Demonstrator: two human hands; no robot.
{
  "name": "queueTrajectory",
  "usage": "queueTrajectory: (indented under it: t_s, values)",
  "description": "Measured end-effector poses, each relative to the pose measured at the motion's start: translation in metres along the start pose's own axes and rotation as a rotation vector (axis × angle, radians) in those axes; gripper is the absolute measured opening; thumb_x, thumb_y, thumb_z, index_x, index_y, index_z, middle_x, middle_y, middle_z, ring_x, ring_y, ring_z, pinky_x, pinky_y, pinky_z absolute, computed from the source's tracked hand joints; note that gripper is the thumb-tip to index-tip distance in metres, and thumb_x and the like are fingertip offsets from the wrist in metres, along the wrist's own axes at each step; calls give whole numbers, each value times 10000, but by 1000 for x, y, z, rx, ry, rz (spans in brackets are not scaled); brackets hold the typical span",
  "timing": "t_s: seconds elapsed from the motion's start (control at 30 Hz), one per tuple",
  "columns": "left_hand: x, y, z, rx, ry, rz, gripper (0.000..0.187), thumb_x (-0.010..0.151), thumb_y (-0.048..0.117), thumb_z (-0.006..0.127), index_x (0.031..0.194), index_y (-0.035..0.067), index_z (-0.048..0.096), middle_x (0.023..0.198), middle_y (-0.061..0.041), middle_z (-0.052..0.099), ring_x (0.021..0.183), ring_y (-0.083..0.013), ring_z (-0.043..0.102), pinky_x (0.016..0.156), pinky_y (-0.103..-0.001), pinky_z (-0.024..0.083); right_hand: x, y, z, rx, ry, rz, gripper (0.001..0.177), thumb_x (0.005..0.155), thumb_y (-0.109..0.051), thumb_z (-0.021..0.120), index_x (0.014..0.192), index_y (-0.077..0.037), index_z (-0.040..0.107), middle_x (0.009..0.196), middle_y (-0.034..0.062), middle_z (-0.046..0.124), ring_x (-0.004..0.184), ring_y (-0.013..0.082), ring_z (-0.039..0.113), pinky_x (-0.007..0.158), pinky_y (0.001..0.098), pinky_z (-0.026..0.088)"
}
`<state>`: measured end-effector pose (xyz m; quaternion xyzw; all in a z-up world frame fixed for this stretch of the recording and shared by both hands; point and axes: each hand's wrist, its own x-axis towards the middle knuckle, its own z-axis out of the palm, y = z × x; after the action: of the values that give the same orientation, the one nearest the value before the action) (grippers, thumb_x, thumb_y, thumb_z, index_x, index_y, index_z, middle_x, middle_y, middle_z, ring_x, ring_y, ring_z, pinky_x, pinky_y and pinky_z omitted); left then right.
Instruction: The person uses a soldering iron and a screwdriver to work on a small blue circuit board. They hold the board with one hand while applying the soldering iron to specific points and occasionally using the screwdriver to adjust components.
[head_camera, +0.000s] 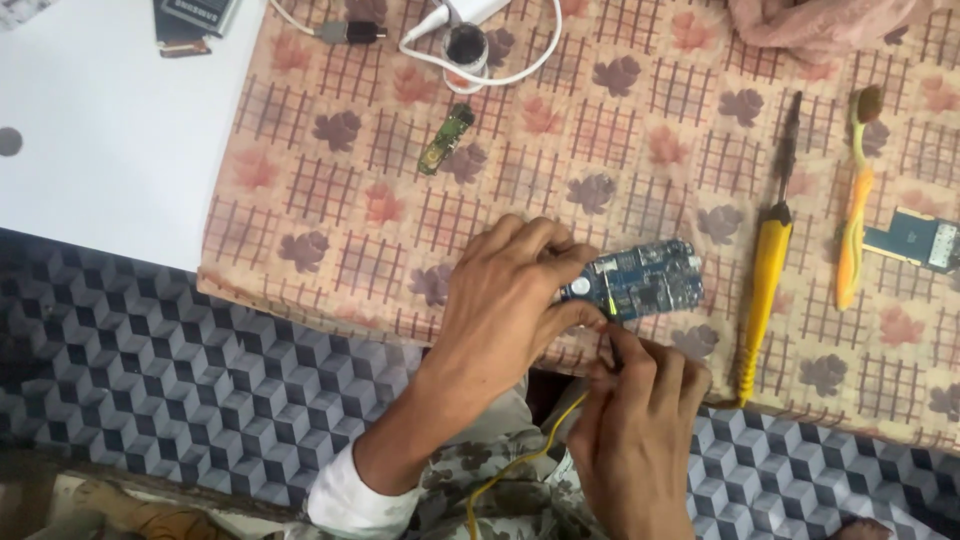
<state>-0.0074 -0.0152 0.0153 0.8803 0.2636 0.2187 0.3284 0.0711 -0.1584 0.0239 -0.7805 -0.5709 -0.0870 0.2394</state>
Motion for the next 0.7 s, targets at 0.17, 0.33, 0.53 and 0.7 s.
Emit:
queueTrajectory:
  t_s: [0.17,0.33,0.53,0.7]
  values:
    - [-9,-8,6,1,-85,72,520,710,345,848,1152,84,766,1118,-29,654,1077,-229,549,925,-418,404,-30,8,-5,206,-127,308,407,904,55,613,1306,22,558,1004,226,664,851,377,706,647,429,555]
    - [-11,-9,3,-54,-174,102,565,691,448,840,1125,91,776,1067,-17,635,1057,-222,527,889,-419,370,-55,8,8,241,-95,447,366,884,21,664,1243,-22,608,858,220,737,610,293,748,504,393,548]
    - [-13,3,7,46,-116,113,414,775,331,794,1135,127,781,1121,10,644,1056,-175,553,907,-389,451,-66,2,48,330,106,305,298,1025,-12,578,1288,71,465,917,272,689,814,378,727,649,394,577]
    - [-16,4,8,183,-158,135,366,783,276,806,1104,102,788,1079,-22,627,1042,-203,555,857,-411,467,-75,9,52,446,70,380,285,1017,3,528,1266,115,448,820,275,677,672,324,742,555,381,556]
